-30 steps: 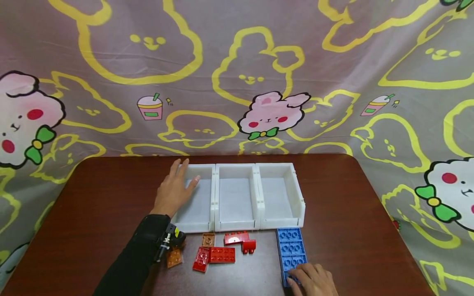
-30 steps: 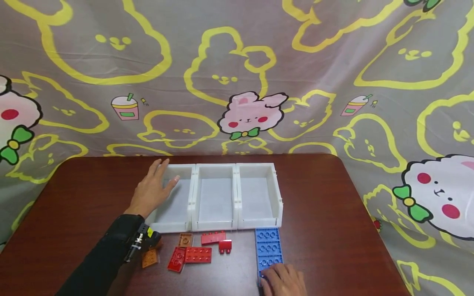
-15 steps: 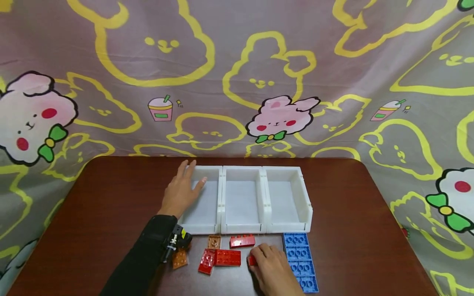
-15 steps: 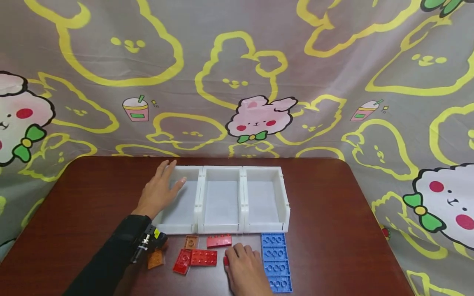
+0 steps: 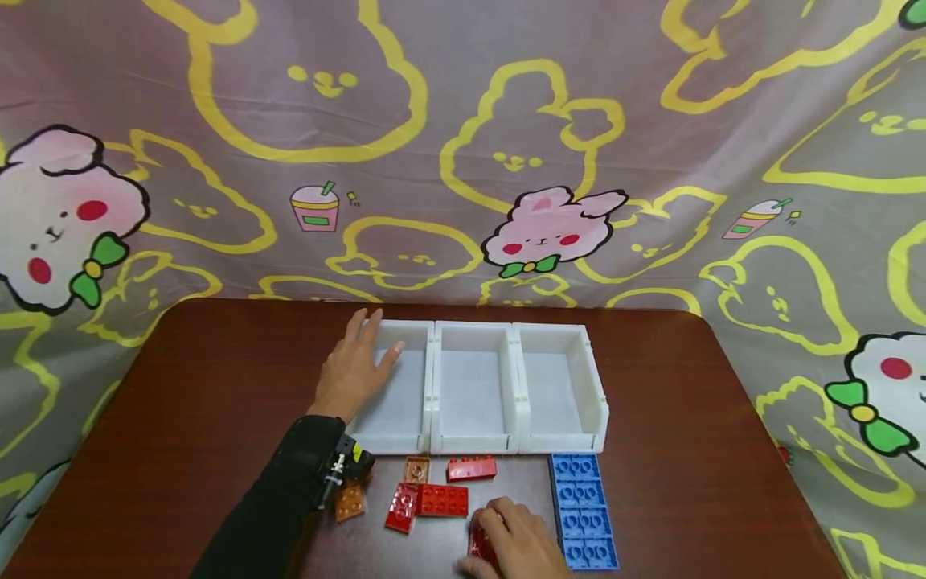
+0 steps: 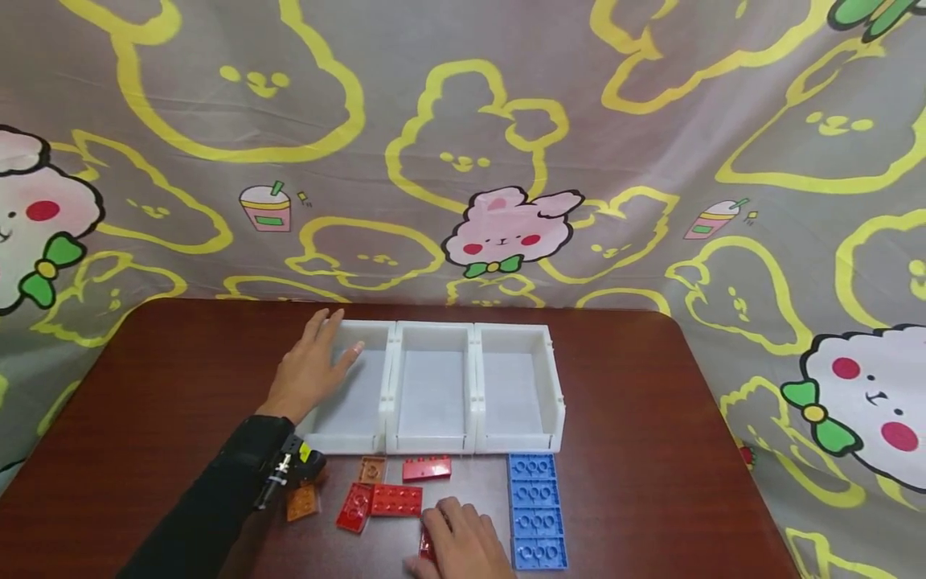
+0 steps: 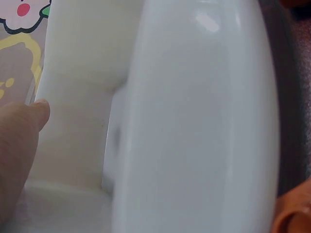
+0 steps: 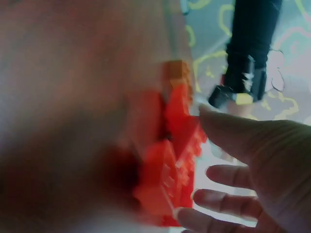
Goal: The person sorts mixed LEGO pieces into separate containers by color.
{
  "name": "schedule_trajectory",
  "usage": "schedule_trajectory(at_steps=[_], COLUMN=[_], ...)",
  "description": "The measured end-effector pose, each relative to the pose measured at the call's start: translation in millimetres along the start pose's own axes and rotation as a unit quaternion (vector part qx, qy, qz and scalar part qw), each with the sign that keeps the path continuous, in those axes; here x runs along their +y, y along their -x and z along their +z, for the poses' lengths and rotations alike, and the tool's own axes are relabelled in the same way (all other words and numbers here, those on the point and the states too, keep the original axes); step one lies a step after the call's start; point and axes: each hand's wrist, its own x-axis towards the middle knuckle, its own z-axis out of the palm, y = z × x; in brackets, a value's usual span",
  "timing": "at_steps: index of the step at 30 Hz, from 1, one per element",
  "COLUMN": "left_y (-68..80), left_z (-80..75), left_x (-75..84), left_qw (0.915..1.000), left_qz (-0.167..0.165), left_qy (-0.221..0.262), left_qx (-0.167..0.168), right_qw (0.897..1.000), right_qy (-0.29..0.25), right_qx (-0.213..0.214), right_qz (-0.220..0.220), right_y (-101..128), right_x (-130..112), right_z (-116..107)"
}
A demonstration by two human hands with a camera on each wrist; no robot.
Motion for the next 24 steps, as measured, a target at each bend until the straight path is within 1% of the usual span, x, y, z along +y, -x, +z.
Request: schedule_trajectory(at_steps=[3, 6, 9, 12, 17, 22, 24], left_y=[0.3, 0.8, 0.9, 0.4, 0.5, 0.8, 1.2], left_z=[-0.6, 0.3, 1.1, 0.1, 0.3, 1.4, 2.6], left_x=[-1.5, -2.9, -3.2, -2.1, -0.9, -1.9, -2.3], left_qw=[1.0, 1.0, 1.0, 0.9999, 0.9998, 0.9998, 0.9998], left_qz=[-0.002, -0.002, 0.002, 0.01, 0.015, 0.012, 0.013], left_qy=[-0.001, -0.002, -0.003, -0.003, 0.001, 0.0, -0.001], left_qx=[0.004, 0.006, 0.006, 0.01, 0.016, 0.014, 0.015], right_qw=[0.999, 0.997, 0.997, 0.997, 0.998, 0.999, 0.999], right_qy=[0.034, 0.061, 0.06, 0.051, 0.043, 0.042, 0.033], right_qx=[0.034, 0.044, 0.041, 0.053, 0.034, 0.011, 0.002], right_qz=[0.003, -0.005, -0.013, -0.011, 0.015, 0.007, 0.006], right_y=[-10.0, -21.4, -28.0, -27.7, -21.3, -20.4, -22.1], right_x=[-5.1, -5.5, -2.7, 1.6, 10.0, 15.3, 16.7], right_z=[-7.7, -11.7, -13.7, -15.5, -20.3, -22.9, -23.5])
